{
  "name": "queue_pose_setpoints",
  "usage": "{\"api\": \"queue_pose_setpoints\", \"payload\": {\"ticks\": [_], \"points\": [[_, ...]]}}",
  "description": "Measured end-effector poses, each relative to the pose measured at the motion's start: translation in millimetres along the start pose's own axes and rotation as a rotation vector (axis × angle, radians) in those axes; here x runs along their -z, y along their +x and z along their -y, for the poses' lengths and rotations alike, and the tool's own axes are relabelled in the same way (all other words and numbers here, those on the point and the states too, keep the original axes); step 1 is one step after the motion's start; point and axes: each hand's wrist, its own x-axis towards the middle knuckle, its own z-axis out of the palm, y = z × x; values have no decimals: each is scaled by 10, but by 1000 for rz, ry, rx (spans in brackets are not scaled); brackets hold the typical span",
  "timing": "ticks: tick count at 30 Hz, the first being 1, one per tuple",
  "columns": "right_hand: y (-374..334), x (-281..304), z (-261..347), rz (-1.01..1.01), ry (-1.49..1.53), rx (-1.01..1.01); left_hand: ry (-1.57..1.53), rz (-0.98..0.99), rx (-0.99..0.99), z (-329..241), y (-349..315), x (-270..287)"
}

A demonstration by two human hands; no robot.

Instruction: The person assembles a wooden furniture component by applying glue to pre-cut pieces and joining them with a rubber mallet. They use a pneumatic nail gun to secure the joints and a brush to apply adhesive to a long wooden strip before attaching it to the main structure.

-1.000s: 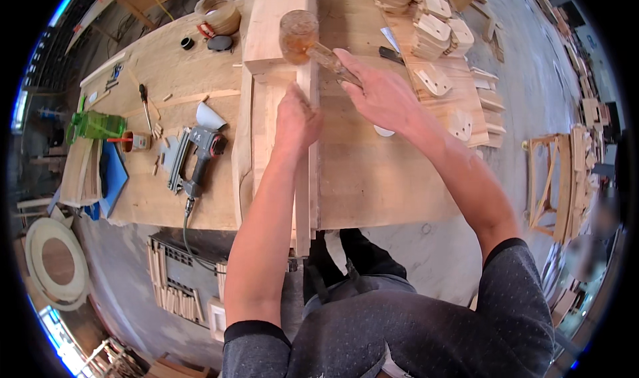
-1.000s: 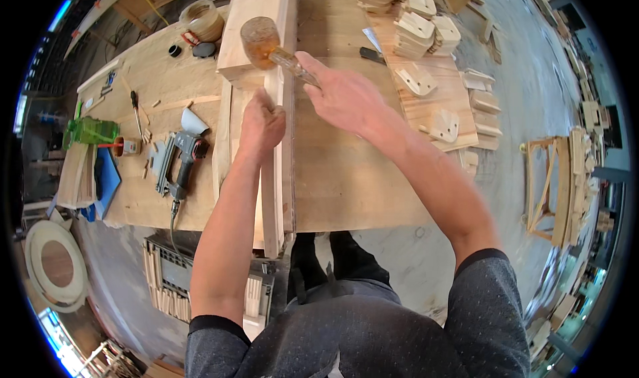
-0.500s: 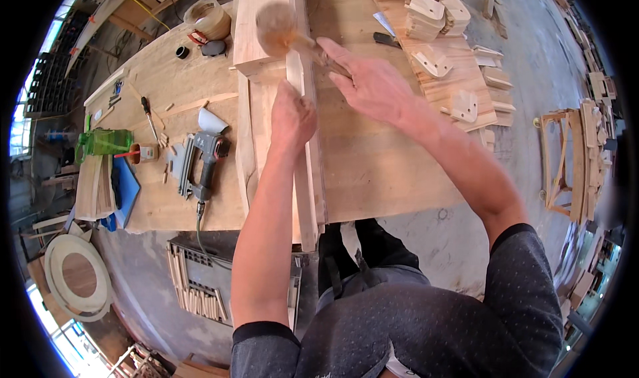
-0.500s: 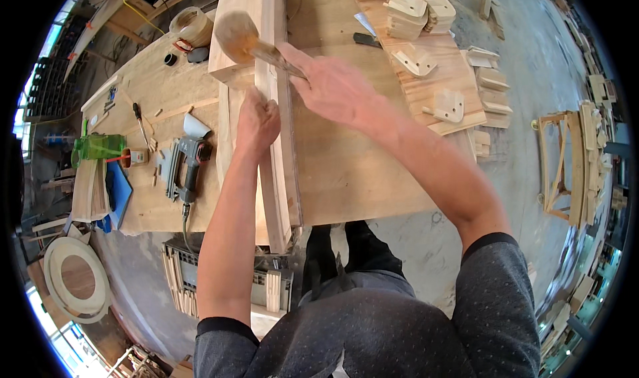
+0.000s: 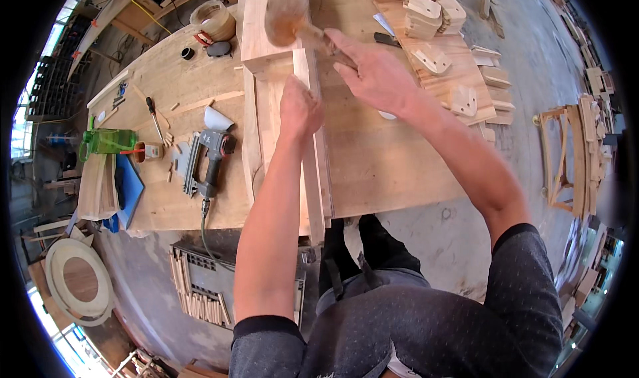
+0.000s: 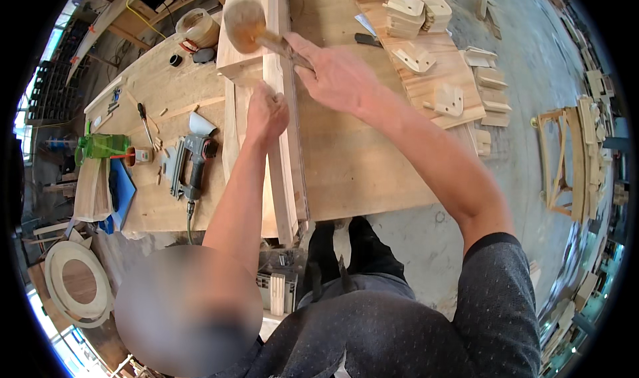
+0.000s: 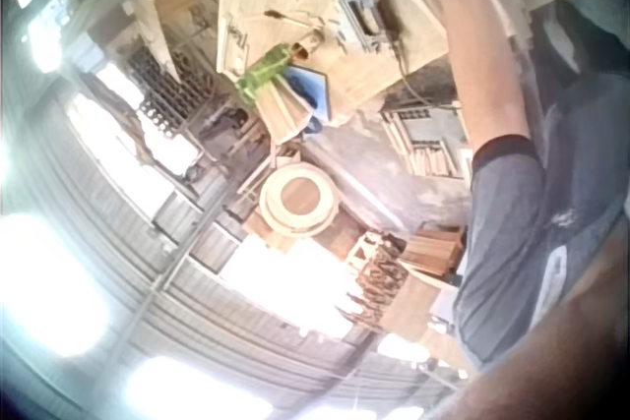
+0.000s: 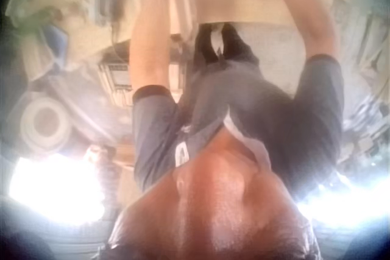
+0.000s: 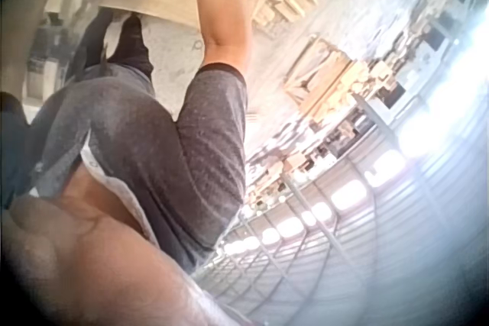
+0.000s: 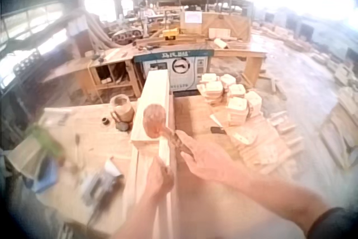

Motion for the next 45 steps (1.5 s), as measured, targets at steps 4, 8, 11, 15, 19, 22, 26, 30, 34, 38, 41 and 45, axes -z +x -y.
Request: {"api": "queue_pose_setpoints", "payload": {"ticks": [4, 8, 11, 15, 19, 22, 26, 30, 34, 38, 41, 45], "points": [[-66, 7, 45, -13, -53, 22, -49, 9, -10, 110, 69, -61], [-66, -52, 47, -76, 16, -16, -29, -43, -140, 184, 61, -109], [-104, -97, 83, -109, -90, 94, -15, -84, -180, 128, 6, -58], [-602, -94, 152, -150, 38, 113, 21, 211, 16, 179, -608, 232], [-1383, 47, 168, 234, 211, -224, 14, 331, 80, 351, -1542, 686], [-1835, -53, 255, 174, 275, -39, -133, 318, 218, 329, -2047, 811], [-2148, -117, 355, 208, 396, 144, -114, 185, 207, 278, -2507, 765], [-2294, -185, 412, 311, 217, 133, 377, -45, -164, 404, -2964, 437], [-2339, -323, 434, 352, 107, 213, 384, -304, -283, 620, -2945, 140], [-2374, -404, 438, 257, 161, 293, 387, -373, -326, 736, -2938, 38], [-2418, -381, 440, 221, 244, 324, 386, -405, -353, 765, -2910, 33], [-2442, -353, 465, 310, 92, 276, 399, -401, -370, 778, -2892, 27]]}}
